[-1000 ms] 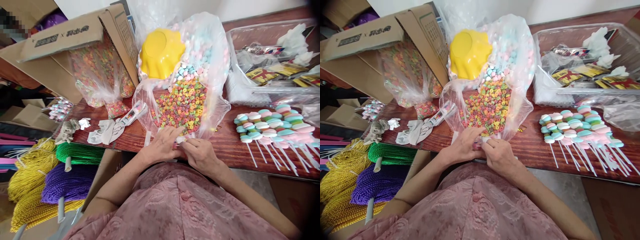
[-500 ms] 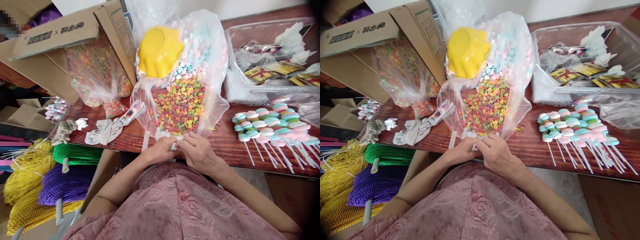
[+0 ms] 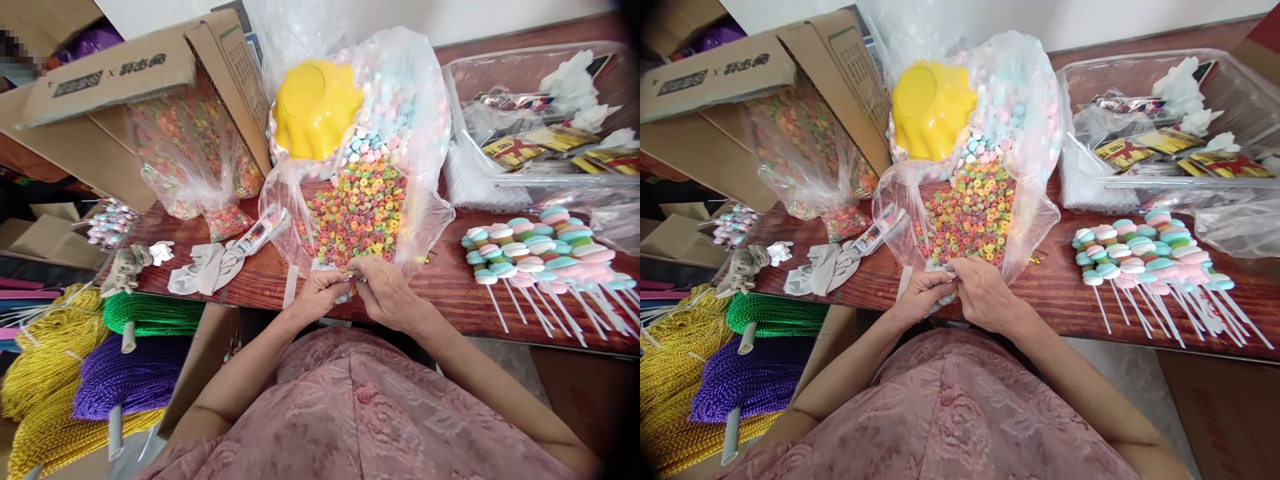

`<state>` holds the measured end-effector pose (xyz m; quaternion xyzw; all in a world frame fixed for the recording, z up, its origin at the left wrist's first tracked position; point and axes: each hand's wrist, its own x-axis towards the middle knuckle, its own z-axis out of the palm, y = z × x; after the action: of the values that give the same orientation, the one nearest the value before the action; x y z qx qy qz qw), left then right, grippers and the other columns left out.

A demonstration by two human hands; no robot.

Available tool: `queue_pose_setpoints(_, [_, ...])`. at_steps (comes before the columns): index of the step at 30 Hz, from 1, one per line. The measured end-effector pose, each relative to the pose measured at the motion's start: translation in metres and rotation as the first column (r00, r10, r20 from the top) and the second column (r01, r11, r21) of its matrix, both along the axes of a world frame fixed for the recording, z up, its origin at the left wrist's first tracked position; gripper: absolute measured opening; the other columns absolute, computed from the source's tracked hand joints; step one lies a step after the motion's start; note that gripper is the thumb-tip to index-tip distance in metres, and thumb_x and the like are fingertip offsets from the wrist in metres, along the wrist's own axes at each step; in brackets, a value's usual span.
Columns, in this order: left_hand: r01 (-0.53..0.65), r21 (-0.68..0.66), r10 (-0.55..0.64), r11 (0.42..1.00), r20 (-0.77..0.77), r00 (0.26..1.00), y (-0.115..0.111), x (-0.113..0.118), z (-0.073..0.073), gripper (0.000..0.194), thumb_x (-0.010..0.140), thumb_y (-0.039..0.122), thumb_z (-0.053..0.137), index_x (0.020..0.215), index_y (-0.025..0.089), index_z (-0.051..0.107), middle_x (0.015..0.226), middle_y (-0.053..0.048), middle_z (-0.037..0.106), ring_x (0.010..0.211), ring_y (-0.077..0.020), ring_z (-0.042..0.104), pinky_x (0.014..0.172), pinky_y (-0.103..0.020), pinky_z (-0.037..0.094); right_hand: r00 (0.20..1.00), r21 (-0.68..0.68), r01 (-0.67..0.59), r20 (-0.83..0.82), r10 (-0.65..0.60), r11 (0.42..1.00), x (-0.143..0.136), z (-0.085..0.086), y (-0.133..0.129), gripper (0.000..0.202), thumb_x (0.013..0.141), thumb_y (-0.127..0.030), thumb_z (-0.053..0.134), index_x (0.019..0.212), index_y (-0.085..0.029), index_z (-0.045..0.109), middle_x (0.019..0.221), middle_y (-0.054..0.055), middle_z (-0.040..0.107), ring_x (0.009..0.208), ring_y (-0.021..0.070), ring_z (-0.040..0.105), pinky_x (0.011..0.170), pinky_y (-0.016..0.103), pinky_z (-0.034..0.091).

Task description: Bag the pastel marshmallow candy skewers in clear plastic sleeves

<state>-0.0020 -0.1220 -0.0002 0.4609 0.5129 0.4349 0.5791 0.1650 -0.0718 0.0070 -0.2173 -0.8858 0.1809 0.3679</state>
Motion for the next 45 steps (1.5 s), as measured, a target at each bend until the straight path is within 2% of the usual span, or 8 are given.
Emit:
queue_pose_setpoints(5, [-0.199, 0.031, 0.197, 0.979, 0.056, 0.979, 0.005, 0.008, 0.003, 0.033, 0.071, 0.047, 0.077, 0.074, 0.015, 0.072, 0.063, 0.002, 0.056, 0.057, -0.0071, 0.044, 0.055, -0.021, 0.036, 0.888, -0.308, 0.167, -0.366, -0.279, 0.937, 0.008, -0.004, 0.005, 0.042, 0.085, -0.022, 0.062, 0.125, -0.024, 0.048, 0.119, 0.01, 0.056, 0.098, 0.0212, 0.057, 0.075, 0.035, 0.051])
queue_pose_setpoints(8, [-0.269, 0.049, 0.264, 0.962, 0.088, 0.961, 0.007, 0.012, 0.002, 0.029, 0.071, 0.044, 0.077, 0.073, 0.016, 0.072, 0.066, 0.002, 0.059, 0.061, -0.0076, 0.048, 0.059, -0.021, 0.04, 0.858, -0.515, 0.151, -0.355, -0.37, 0.844, 0.005, -0.013, -0.006, 0.027, 0.084, -0.028, 0.068, 0.109, -0.024, 0.058, 0.098, 0.004, 0.059, 0.077, 0.0153, 0.056, 0.062, 0.028, 0.048])
queue_pose_setpoints(14, [-0.213, 0.013, 0.211, 0.977, 0.11, 0.971, 0.0, 0.022, -0.004, 0.036, 0.083, 0.052, 0.067, 0.088, 0.016, 0.069, 0.069, 0.002, 0.058, 0.057, -0.0065, 0.048, 0.055, -0.019, 0.042, 0.846, -0.537, 0.131, -0.378, -0.377, 0.833, -0.009, -0.028, -0.02, 0.012, 0.09, -0.021, 0.058, 0.079, -0.021, 0.063, 0.075, 0.001, 0.062, 0.073, 0.015, 0.059, 0.067, 0.028, 0.05])
queue_pose_setpoints(21, [-0.044, -0.143, 0.094, 0.989, 0.365, 0.926, -0.005, 0.02, -0.012, 0.044, 0.083, 0.058, 0.063, 0.077, 0.016, 0.053, 0.059, 0.004, 0.051, 0.044, -0.0071, 0.046, 0.042, -0.02, 0.04, 0.846, -0.301, 0.251, -0.393, -0.359, 0.92, -0.017, -0.027, -0.018, 0.013, 0.091, -0.013, 0.053, 0.088, -0.022, 0.063, 0.086, 0.005, 0.064, 0.08, 0.0166, 0.061, 0.072, 0.032, 0.052])
queue_pose_setpoints(29, [0.108, -0.164, -0.067, 0.981, 0.236, 0.969, 0.003, 0.011, 0.001, 0.049, 0.077, 0.061, 0.068, 0.071, 0.016, 0.05, 0.055, 0.005, 0.05, 0.044, -0.0048, 0.042, 0.044, -0.016, 0.035, 0.856, -0.166, 0.319, -0.373, -0.359, 0.933, -0.016, -0.029, -0.005, 0.019, 0.091, -0.012, 0.049, 0.093, -0.022, 0.065, 0.085, 0.006, 0.065, 0.08, 0.0186, 0.063, 0.071, 0.035, 0.053])
queue_pose_setpoints(35, [0.291, -0.266, -0.196, 0.919, 0.334, 0.922, 0.005, -0.001, 0.001, 0.052, 0.072, 0.064, 0.07, 0.07, 0.014, 0.054, 0.061, -0.001, 0.06, 0.047, -0.0113, 0.058, 0.045, -0.021, 0.043, 0.988, 0.356, 0.146, -0.013, -0.151, 0.923, 0.022, -0.018, 0.009, 0.038, 0.09, -0.014, 0.052, 0.123, -0.032, 0.062, 0.123, 0.006, 0.068, 0.119, 0.0259, 0.057, 0.096, 0.048, 0.043])
queue_pose_setpoints(41, [0.627, -0.264, -0.605, 0.733, 0.167, 0.779, 0.009, -0.018, 0.006, 0.05, 0.084, 0.064, 0.057, 0.071, 0.015, 0.054, 0.06, 0.001, 0.053, 0.046, -0.0076, 0.048, 0.045, -0.019, 0.034, 0.97, 0.357, -0.107, 0.241, 0.019, 0.928, 0.027, -0.011, -0.002, 0.019, 0.092, -0.012, 0.046, 0.09, -0.017, 0.064, 0.075, 0.002, 0.067, 0.082, 0.0186, 0.058, 0.081, 0.04, 0.037])
queue_pose_setpoints(45, [0.62, -0.066, -0.576, 0.781, -0.458, 0.677, 0.007, -0.018, 0.009, 0.033, 0.097, 0.043, 0.044, 0.082, 0.017, 0.057, 0.078, -0.003, 0.059, 0.072, -0.0146, 0.055, 0.069, -0.027, 0.045, 0.934, 0.097, 0.049, 0.347, -0.08, 0.994, 0.025, -0.021, -0.01, 0.018, 0.086, -0.013, 0.052, 0.07, -0.017, 0.058, 0.068, 0.003, 0.063, 0.072, 0.0172, 0.054, 0.07, 0.034, 0.035])
